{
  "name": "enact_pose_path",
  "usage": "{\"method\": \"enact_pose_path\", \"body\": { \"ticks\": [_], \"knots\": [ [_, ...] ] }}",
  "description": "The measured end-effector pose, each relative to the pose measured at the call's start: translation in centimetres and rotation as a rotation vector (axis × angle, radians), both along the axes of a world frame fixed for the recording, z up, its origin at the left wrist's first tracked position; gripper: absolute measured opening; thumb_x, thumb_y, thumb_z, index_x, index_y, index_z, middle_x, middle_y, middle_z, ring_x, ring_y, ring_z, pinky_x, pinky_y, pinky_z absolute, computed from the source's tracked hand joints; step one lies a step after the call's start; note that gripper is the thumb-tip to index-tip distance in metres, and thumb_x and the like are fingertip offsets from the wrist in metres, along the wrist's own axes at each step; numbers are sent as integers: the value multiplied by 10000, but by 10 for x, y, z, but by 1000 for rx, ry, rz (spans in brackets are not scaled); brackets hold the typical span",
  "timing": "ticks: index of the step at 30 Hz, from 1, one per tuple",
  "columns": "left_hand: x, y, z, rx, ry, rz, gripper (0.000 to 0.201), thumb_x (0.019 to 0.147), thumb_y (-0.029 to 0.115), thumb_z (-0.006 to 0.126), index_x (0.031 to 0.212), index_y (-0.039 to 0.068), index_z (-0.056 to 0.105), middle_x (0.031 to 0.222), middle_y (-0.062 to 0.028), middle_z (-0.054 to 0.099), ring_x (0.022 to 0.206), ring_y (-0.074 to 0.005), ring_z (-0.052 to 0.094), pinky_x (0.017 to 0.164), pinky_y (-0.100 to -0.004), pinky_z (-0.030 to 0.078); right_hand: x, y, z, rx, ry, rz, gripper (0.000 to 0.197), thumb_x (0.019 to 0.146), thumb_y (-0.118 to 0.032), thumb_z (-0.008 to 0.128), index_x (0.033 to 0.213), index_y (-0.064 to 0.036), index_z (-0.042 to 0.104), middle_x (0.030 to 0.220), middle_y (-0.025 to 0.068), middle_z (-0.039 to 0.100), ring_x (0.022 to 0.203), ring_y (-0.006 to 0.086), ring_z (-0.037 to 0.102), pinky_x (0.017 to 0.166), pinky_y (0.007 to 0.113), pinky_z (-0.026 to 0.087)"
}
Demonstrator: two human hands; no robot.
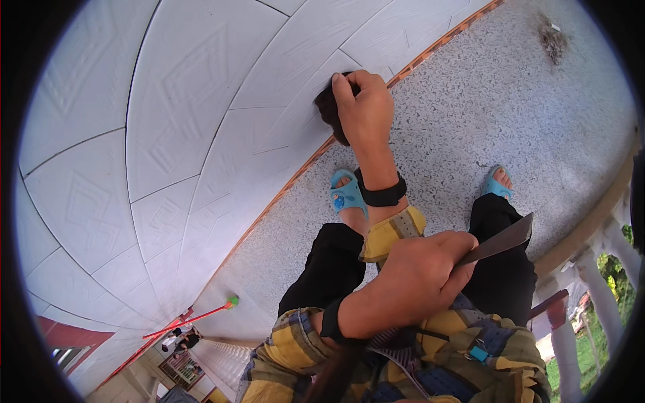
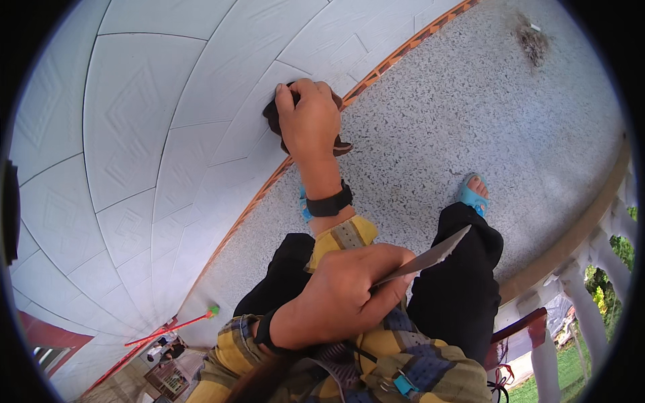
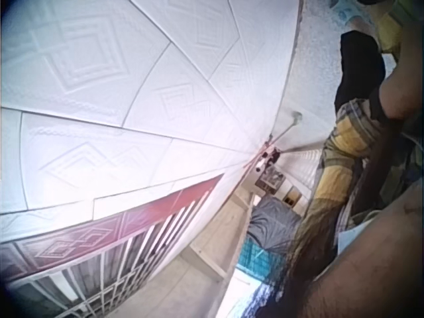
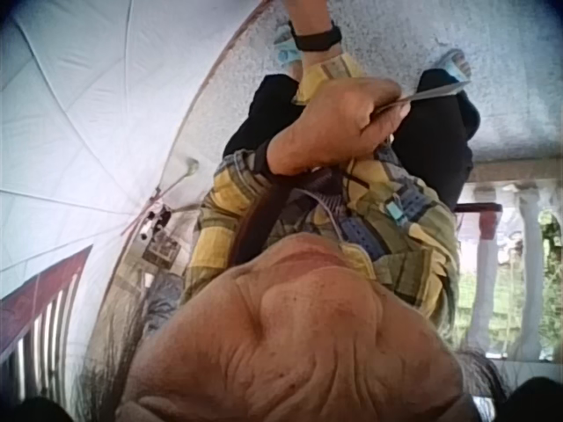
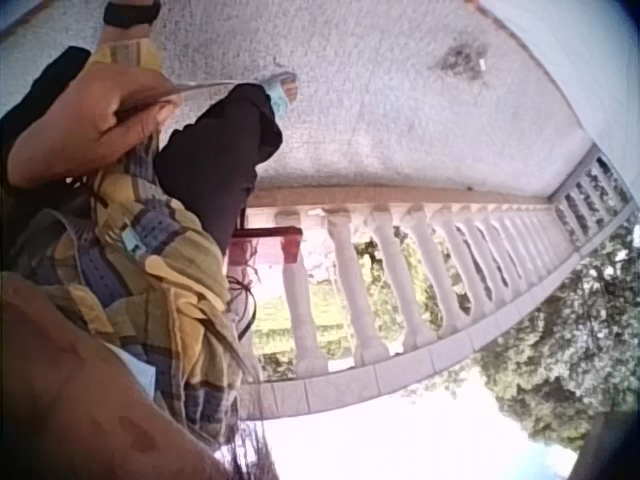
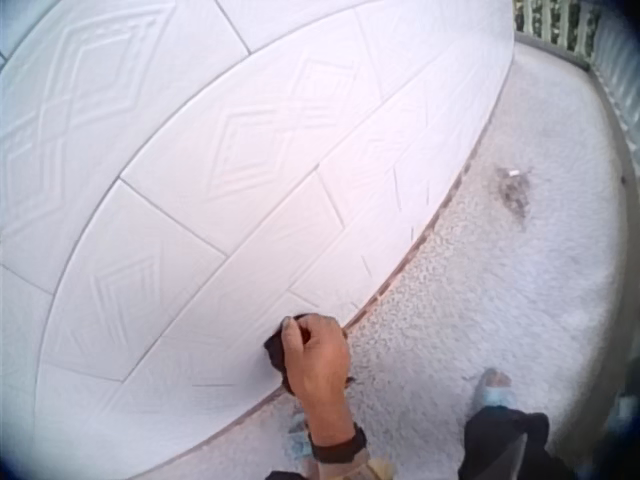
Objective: The person kneels on a balcony and wipes the base of a tiled wall with a dark cloth. They hold a scraper in the other hand but do not use it. The person moves along the wall, cleaning the junction between the white tiles and the floor.
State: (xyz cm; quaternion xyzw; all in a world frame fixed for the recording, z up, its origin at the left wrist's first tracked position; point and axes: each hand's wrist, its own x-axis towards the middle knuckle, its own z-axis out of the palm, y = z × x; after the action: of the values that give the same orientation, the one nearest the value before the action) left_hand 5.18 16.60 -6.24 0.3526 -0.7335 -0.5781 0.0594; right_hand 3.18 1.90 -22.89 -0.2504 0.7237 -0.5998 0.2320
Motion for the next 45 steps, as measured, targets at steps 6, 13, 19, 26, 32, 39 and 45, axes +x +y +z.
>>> {"method": "enact_pose_path", "body": {
  "ticks": [6, 13, 19, 26, 32, 39, 45],
  "knots": [
    [0, 0, 1, 12, 38, 15, 130, 914, 67, 631, 1030, 10, 650, 805, -113, 640, 713, -269, 648, 644, -336, 503, -16, -1, 16, 91, -23, 10, 316, 886, -291, 692, 850, 23, 691, 794, 167, 657, 696, 302, 633, 637, 403, 486],
    [2, -2, 3, 1, 21, 11, 186, 867, 33, 641, 1051, 11, 646, 858, -124, 661, 758, -291, 664, 673, -350, 514, -18, 0, 31, 97, 54, 7, 286, 868, -294, 707, 872, -9, 698, 930, 168, 661, 825, 329, 644, 716, 407, 510],
    [0, -2, 3, -8, 26, -7, 198, 848, 27, 654, 1046, 16, 645, 861, -129, 664, 765, -297, 669, 674, -358, 516, -13, 1, 29, 43, 40, 47, 277, 856, -289, 722, 869, -13, 698, 914, 160, 655, 815, 329, 643, 718, 408, 513],
    [-2, -1, 3, -8, 26, 1, 204, 833, 23, 662, 1036, 21, 643, 851, -125, 656, 760, -313, 660, 663, -366, 510, -12, -1, 25, 173, 27, -38, 300, 856, -304, 718, 870, -5, 699, 902, 165, 648, 796, 335, 643, 700, 408, 510],
    [1, -3, 2, -15, 26, -1, 219, 824, 19, 665, 1042, 25, 640, 848, -122, 650, 766, -315, 657, 665, -367, 508, -23, -5, 21, 64, -59, 20, 290, 878, -333, 656, 843, -47, 694, 910, 162, 653, 814, 367, 643, 711, 468, 516],
    [-1, -2, 2, -33, 39, 7, 204, 833, 25, 655, 1036, 23, 638, 844, -121, 648, 770, -316, 655, 671, -368, 509, -21, -4, 14, 48, 56, -2, 335, 875, -313, 673, 835, 19, 693, 749, 153, 678, 674, 303, 650, 634, 397, 503],
    [-3, -1, 0, -34, 34, -2, 187, 854, 48, 655, 1039, 18, 642, 839, -120, 649, 759, -319, 658, 666, -366, 514, -19, -7, -23, 265, -47, 44, 317, 880, -327, 626, 897, -21, 709, 836, 185, 684, 770, 381, 652, 684, 474, 512]
  ]
}}
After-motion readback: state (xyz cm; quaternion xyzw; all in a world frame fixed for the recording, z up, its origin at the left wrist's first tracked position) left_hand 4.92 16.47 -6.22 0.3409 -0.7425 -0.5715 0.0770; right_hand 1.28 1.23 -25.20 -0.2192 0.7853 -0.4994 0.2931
